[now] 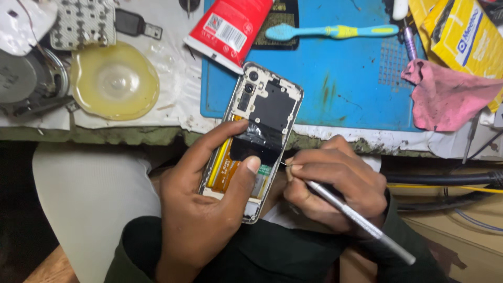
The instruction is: The person repairs a disassembled smartphone at a cluttered workbench. They press and align an internal flex cable and battery into the phone body, reposition the device, use a screwdriver on the phone, and hold and turn the phone chassis while working on its internals.
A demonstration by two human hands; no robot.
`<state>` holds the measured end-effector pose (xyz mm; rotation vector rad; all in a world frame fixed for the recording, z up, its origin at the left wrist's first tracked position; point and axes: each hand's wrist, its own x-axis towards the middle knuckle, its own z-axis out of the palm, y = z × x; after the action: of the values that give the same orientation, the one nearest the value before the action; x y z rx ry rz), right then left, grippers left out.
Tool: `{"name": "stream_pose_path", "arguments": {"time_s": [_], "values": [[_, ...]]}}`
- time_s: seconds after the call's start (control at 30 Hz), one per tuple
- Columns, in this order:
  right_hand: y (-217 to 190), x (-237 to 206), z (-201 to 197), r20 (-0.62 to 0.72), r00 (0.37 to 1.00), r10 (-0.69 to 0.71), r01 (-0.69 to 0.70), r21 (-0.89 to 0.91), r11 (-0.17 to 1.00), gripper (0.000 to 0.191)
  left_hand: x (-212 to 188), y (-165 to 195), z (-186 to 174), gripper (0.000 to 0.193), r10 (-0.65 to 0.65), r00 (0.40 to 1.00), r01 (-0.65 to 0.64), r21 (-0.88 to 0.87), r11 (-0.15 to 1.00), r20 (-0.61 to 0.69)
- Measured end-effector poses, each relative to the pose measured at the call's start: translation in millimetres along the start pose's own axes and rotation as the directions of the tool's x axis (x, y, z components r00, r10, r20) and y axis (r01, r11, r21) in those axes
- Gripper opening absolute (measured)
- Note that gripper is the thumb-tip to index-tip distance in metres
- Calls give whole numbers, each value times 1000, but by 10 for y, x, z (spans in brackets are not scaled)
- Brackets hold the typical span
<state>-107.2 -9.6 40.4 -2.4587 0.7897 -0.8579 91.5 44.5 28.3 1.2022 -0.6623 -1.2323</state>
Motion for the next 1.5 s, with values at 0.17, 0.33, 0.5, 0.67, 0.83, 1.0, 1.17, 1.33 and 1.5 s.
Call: {"name": "stream_pose_path", "arguments": {"time_s": [0.17,0.33,0.5,0.67,0.83,1.0,1.17,1.33,1.5], "values": [[-34,-2,40,-11,1000,-18,18,16,1000,25,3,-2,-13,40,-33,999,33,-14,999,-5],[-37,-32,29,107,990,-87,83,43,996,25,-1,-9,-14,39,35,999,-35,55,998,-7],[-43,-48,-2,46,999,-26,27,-18,999,26,1,0,-8,38,63,998,-63,56,996,0],[-87,16,0,53,998,-17,18,-8,1000,25,11,-7,15,39,3,1000,-3,-5,1000,-15],[-88,41,27,77,996,-44,41,43,998,22,9,-21,-6,39,19,1000,-18,43,999,-17],[-38,-23,2,113,992,-50,43,63,997,23,-3,-44,16,38,93,995,-92,48,995,-19],[-69,-44,18,64,998,-5,2,37,999,23,-17,-58,47,38,58,997,-56,61,997,-42],[-86,-51,0,53,998,21,-24,47,999,23,-6,-66,35,38,75,997,-73,48,996,-32],[-14,-105,-1,76,996,-52,51,20,999,19,-5,-76,44,37,122,992,-120,37,992,-29]]}}
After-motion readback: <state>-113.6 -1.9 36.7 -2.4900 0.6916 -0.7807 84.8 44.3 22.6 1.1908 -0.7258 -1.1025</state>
